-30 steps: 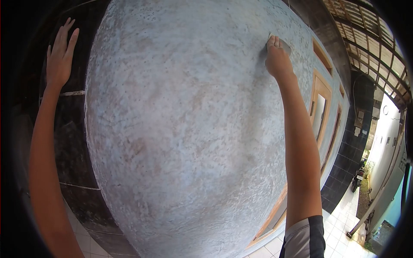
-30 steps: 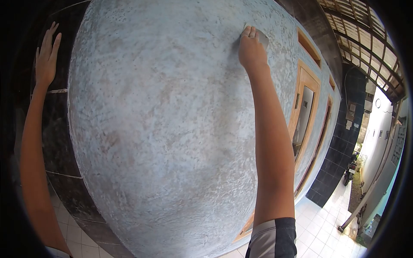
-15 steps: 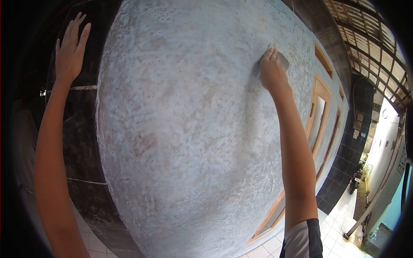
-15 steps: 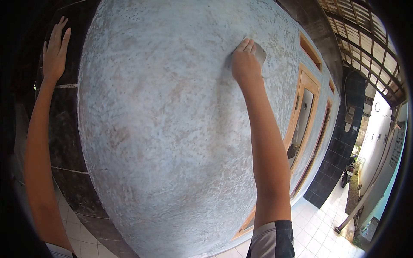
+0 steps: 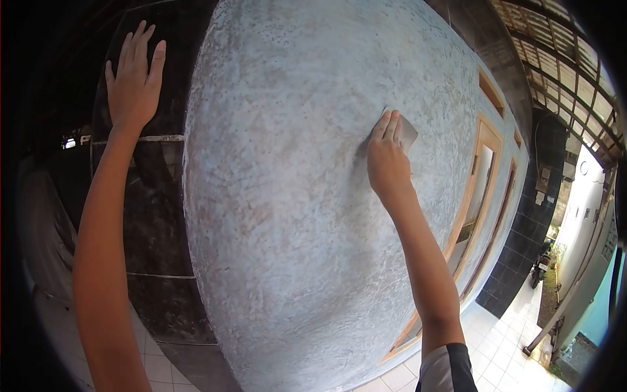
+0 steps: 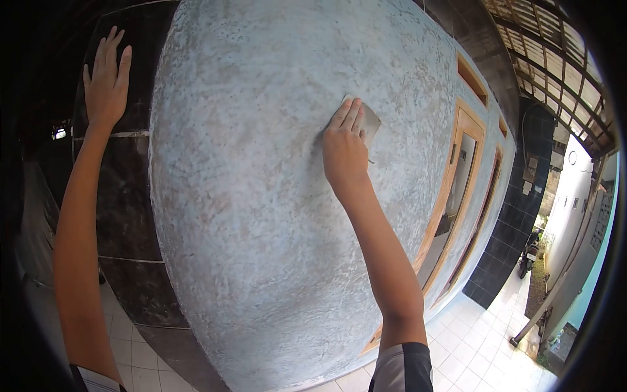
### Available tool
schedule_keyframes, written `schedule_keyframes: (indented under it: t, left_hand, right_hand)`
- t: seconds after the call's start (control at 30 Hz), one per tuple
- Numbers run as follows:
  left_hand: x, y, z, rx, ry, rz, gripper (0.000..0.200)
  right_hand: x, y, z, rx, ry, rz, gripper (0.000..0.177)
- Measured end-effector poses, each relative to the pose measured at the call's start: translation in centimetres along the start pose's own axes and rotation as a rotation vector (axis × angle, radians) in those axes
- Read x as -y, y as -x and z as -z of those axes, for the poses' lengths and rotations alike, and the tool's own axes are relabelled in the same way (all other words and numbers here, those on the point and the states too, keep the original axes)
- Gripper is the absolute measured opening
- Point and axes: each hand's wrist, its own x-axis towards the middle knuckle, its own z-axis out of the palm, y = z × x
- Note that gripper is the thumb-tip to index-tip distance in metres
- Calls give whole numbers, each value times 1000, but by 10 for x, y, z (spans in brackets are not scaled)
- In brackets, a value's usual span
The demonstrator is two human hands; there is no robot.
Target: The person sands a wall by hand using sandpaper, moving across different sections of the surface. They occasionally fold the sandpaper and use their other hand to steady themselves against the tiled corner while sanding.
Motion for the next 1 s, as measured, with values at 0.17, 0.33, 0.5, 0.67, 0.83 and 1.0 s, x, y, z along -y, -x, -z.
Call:
schedule_keyframes:
  t: [0.17, 0.33, 0.5, 0.67, 0.83, 1.0]
  left_hand:
    - [-2, 3, -1, 0, -23, -1, 58]
    - [-7, 3, 8, 30, -56, 17, 56]
    - [-7, 4, 8, 16, -38, 23, 57]
    - [-7, 7, 10, 55, -86, 14, 57]
    - [-7, 8, 8, 22, -63, -6, 57]
    - [-7, 8, 12, 61, -84, 4, 58]
  right_hand:
    - [-19, -25, 2, 22, -94, -101, 71]
    - [10, 0, -2, 32, 74, -5, 69]
    - [-9, -22, 3, -9, -37, -68, 69]
    - [24, 4, 2, 57, -49, -82, 68]
    - [-8, -31, 7, 24, -92, -122, 69]
    - [3, -14, -4, 28, -100, -57, 73]
